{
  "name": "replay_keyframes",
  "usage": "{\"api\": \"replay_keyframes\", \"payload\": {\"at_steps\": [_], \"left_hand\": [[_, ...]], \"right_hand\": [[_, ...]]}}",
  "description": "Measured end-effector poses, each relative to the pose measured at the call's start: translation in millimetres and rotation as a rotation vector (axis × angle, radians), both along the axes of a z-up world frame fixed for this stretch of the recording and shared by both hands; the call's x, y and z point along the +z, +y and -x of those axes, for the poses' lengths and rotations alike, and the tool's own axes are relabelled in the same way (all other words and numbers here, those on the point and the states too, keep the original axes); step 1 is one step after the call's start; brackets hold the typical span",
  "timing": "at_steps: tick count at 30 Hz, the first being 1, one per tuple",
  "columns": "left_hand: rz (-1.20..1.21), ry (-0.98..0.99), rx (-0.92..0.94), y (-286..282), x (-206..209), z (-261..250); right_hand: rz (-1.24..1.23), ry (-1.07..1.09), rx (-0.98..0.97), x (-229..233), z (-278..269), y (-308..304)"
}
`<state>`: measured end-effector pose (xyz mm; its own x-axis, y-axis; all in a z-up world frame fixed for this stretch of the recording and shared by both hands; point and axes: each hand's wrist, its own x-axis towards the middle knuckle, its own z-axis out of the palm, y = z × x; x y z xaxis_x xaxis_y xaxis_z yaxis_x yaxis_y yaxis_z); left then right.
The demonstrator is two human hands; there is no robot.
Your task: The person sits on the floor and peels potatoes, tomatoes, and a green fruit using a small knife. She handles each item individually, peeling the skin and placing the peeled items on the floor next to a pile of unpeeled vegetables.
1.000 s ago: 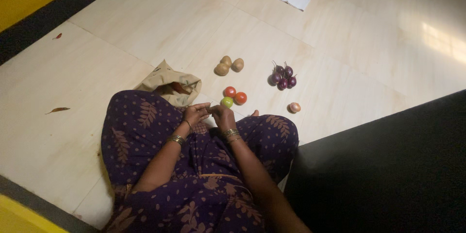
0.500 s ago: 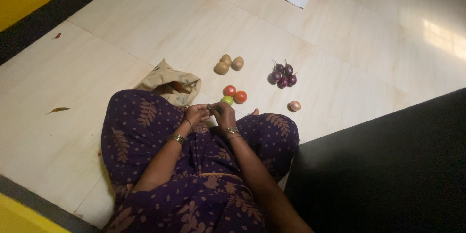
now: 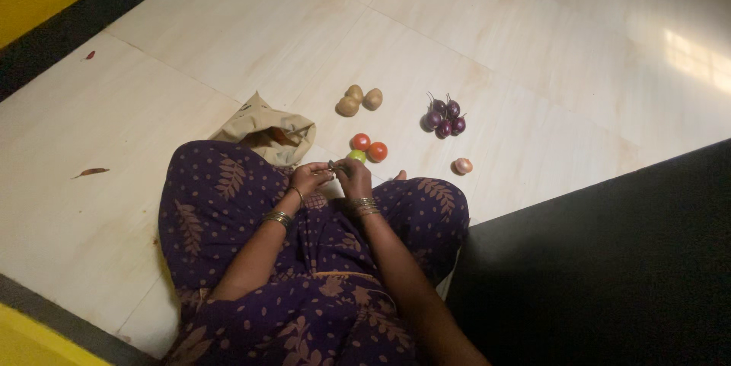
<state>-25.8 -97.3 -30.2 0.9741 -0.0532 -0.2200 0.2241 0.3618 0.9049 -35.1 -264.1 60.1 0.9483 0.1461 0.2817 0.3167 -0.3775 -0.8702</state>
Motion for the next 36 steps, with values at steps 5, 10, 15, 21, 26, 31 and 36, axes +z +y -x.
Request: {"api": "replay_keyframes", "payload": {"at_steps": [5, 10, 15, 21, 26, 31, 36], "left_hand": [[-0.125, -0.021, 0.057, 1.2, -1.5, 0.3], [-0.074, -0.06, 0.047, 2.1, -0.7, -3.3], [-0.217, -0.079, 0.029, 2.3, -0.7, -5.0], [-0.326, -0.039, -0.002, -4.0, -3.5, -2.5], [-0.113, -0.074, -0.005, 0.4, -2.2, -5.2], [-0.145, -0.057, 0.009, 5.5, -2.1, -6.0], [-0.029, 0.156, 0.009, 4.4, -2.5, -12.0]], "right_hand": [[0.067, -0.041, 0.093, -3.7, 3.4, -0.8], [0.16, 0.057, 0.117, -2.8, 3.2, 1.4], [0.165, -0.001, 0.083, -10.8, 1.5, 2.0], [0.113, -0.063, 0.028, -14.1, -4.0, -0.2], [0.206, -0.159, 0.07, -15.4, -2.0, -0.4], [0.271, -0.076, 0.095, -17.4, -0.6, 2.2], [0.302, -0.052, 0.106, -16.5, -0.8, 2.2]]}}
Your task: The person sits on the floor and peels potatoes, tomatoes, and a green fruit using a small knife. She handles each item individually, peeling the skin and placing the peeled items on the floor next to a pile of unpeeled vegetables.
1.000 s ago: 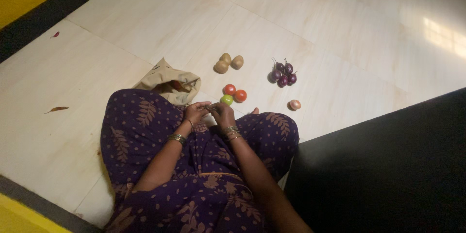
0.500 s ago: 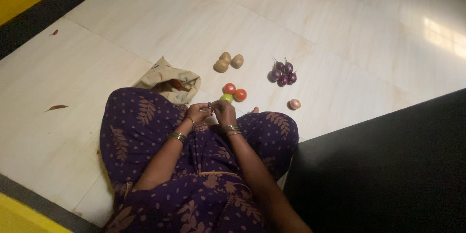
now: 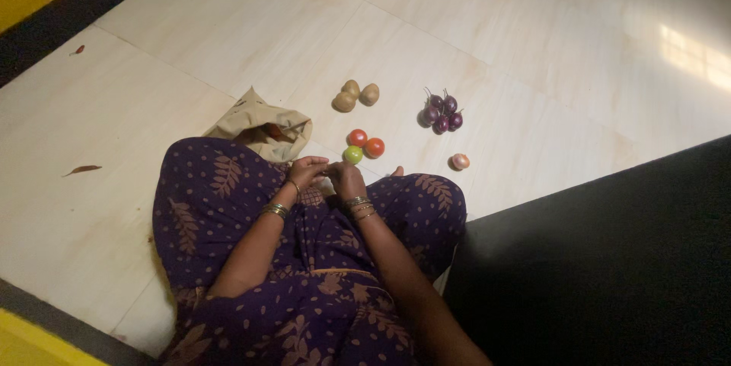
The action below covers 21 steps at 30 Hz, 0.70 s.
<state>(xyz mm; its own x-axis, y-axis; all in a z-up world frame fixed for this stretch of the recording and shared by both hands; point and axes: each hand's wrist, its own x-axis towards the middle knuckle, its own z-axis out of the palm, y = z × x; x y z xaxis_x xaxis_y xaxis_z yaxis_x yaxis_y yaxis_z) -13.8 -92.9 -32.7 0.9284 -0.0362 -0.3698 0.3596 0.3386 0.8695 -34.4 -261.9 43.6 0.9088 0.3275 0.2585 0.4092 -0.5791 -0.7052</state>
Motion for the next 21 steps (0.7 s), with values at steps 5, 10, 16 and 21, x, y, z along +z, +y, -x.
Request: {"api": "replay_keyframes", "payload": {"at_steps": [5, 10, 16, 21], "left_hand": [[-0.126, -0.008, 0.041, -8.4, 0.2, -18.0], [-0.946, 0.113, 0.009, -13.7, 5.1, -35.7], [-1.265, -0.197, -0.086, -4.1, 36.3, -21.8], [-1.404, -0.742, 0.164, 53.9, 85.7, -22.8]], "right_hand": [[-0.037, 0.023, 0.002, 1.5, -1.1, -5.0], [-0.01, 0.055, -0.026, 4.4, 1.9, -11.6], [0.018, 0.004, -0.018, 0.7, -3.4, -14.6], [-0.004, 0.059, -0.035, 2.1, -4.8, -14.1]]}}
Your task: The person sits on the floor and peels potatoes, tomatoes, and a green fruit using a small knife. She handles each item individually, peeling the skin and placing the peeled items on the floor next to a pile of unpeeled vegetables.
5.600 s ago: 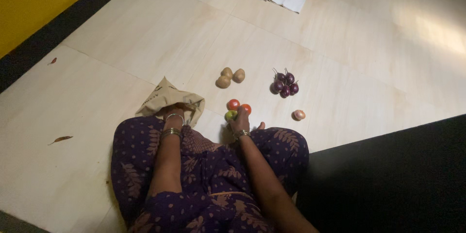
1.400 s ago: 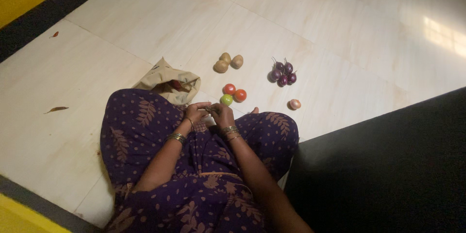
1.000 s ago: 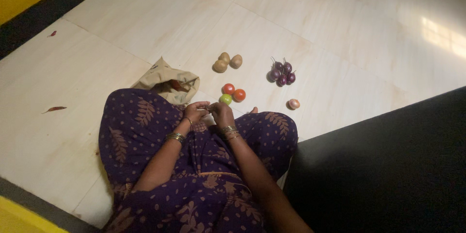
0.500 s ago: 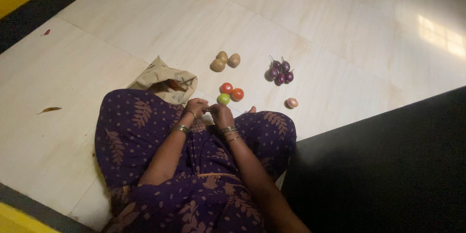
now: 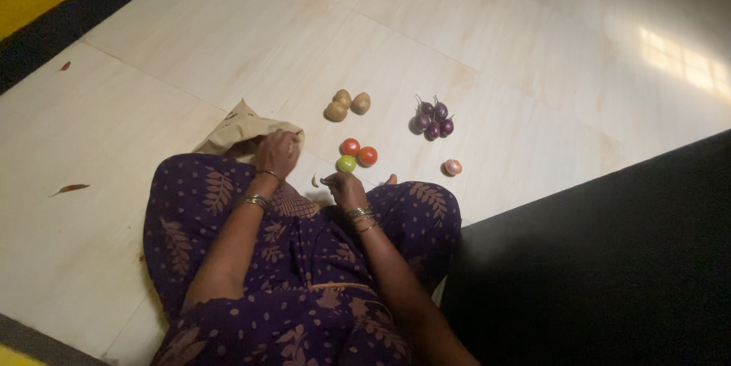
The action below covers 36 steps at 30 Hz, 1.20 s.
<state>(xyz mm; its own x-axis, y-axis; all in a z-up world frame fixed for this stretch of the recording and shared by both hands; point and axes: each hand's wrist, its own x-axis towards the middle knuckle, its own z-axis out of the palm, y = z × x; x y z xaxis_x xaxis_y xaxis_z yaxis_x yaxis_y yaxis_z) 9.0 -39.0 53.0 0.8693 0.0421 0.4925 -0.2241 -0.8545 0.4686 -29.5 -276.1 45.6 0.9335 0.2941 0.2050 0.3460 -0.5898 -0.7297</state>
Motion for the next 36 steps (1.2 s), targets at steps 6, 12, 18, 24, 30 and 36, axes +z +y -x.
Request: {"api": "replay_keyframes", "payload": {"at_steps": [6, 12, 18, 24, 30, 36], "left_hand": [[-0.154, 0.97, 0.277, 59.8, -21.5, -29.5], [-0.255, 1.063, 0.196, 29.4, -46.2, -19.0], [-0.331, 0.965, 0.31, 30.2, -46.8, -13.8], [-0.443, 0.944, 0.32, 41.9, -33.6, -30.0], [-0.388, 1.09, 0.33, 38.3, -34.6, -36.8], [-0.362, 1.16, 0.387, 50.4, -34.3, -32.9]], "right_hand": [[-0.019, -0.012, 0.027, 2.1, 3.2, -2.6], [-0.036, 0.039, 0.058, 1.1, 5.9, -1.2], [-0.069, 0.083, 0.063, -3.7, 8.7, -3.4], [0.048, 0.089, 0.035, 10.5, 16.5, -4.0], [0.066, 0.135, 0.033, 9.5, 13.3, -3.8], [0.068, 0.141, 0.033, -4.8, 8.7, 1.4]]}}
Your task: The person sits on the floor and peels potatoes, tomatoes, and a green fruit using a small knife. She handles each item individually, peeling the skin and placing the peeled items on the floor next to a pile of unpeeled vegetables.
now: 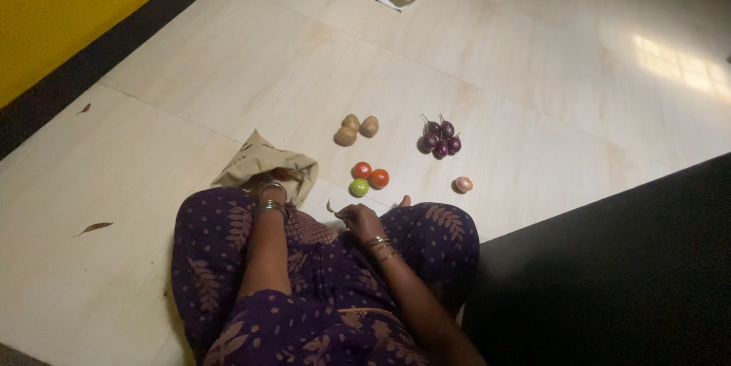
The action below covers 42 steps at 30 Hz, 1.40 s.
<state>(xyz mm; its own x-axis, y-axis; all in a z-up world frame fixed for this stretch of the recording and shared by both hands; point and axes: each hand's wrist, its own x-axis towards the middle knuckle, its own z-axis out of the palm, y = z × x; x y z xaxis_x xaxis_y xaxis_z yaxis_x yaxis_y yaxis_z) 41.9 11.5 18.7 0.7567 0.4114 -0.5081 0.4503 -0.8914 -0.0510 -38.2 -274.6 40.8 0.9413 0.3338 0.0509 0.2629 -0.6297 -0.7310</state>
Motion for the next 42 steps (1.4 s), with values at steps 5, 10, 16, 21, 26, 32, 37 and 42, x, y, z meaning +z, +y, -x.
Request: {"api": "replay_keyframes", "payload": {"at_steps": [5, 10, 16, 21, 26, 32, 37, 42], "left_hand": [[-0.122, 0.056, 0.128, 9.0, -7.9, -19.6], [-0.031, 0.113, 0.133, 13.4, -29.1, -27.1], [-0.008, -0.079, 0.075, 18.6, -9.4, -21.5], [0.016, -0.16, 0.071, 28.5, 8.6, -31.5], [0.394, -0.443, 0.113, 22.2, 9.1, -13.0], [0.921, -0.676, 0.033, -46.0, -24.8, 24.1], [1.141, -0.744, 0.018, -89.7, -37.5, 56.6], [1.506, -0.592, 0.446, -112.2, -40.3, 59.1]], "right_hand": [[0.082, -0.02, 0.024, 6.1, 2.5, -0.6], [0.107, 0.012, -0.012, 8.4, 2.0, 1.6], [0.089, 0.003, -0.001, 5.3, -2.0, 1.6], [0.064, -0.033, 0.007, 6.6, -1.9, 4.4], [-0.152, -0.059, -0.049, 18.3, -0.7, 8.2], [-0.52, 0.096, -0.166, 17.4, -6.9, 5.6], [-0.518, -0.005, -0.143, 18.5, -1.6, 7.5], [-0.459, -0.107, -0.119, 15.4, -2.6, 16.1]]}}
